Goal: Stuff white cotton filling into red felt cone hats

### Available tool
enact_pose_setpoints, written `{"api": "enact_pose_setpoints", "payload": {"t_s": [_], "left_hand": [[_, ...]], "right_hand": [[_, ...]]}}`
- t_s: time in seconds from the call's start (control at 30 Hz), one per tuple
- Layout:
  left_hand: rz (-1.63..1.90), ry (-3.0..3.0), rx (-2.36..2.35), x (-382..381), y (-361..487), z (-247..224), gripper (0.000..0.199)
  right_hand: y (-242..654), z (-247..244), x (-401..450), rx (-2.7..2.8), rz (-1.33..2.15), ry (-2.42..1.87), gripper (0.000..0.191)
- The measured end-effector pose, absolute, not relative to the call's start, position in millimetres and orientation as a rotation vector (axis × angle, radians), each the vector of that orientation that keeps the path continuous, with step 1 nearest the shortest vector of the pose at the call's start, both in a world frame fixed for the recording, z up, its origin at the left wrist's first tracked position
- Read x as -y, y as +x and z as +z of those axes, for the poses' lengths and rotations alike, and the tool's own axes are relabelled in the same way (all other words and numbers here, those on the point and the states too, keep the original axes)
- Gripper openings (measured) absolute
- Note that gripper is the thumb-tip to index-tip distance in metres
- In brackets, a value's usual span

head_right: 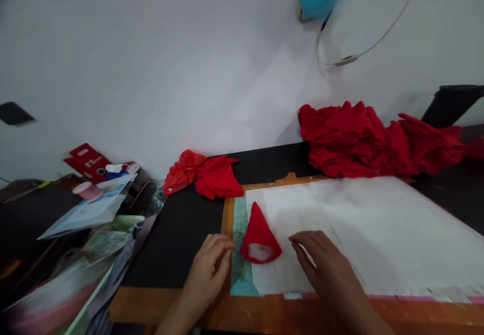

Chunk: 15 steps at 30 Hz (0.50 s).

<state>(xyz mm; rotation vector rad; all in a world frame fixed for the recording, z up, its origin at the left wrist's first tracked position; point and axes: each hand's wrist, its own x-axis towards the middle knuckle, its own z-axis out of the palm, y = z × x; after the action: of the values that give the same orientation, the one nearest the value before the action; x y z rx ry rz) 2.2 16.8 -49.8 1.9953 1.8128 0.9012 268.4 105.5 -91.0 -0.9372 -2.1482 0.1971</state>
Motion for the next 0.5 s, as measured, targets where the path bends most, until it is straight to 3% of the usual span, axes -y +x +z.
{"api": "enact_pose_setpoints", "payload": {"t_s": [0.27,0.4,0.5], "left_hand": [[0.875,2.200,-1.829,-7,-8,-73,0.030],[0.774,2.485,-1.698,-26,6,-89,0.051],[0.703,2.527,-1.551,-37,18,-108,0.042]], "right_hand": [[350,-180,-73,2.139,-0.108,-1.130,0.026],[343,-175,-70,2.114,-0.146,-1.213,0.024],[333,-163,-72,2.139,-0.147,-1.218,0.020]]}}
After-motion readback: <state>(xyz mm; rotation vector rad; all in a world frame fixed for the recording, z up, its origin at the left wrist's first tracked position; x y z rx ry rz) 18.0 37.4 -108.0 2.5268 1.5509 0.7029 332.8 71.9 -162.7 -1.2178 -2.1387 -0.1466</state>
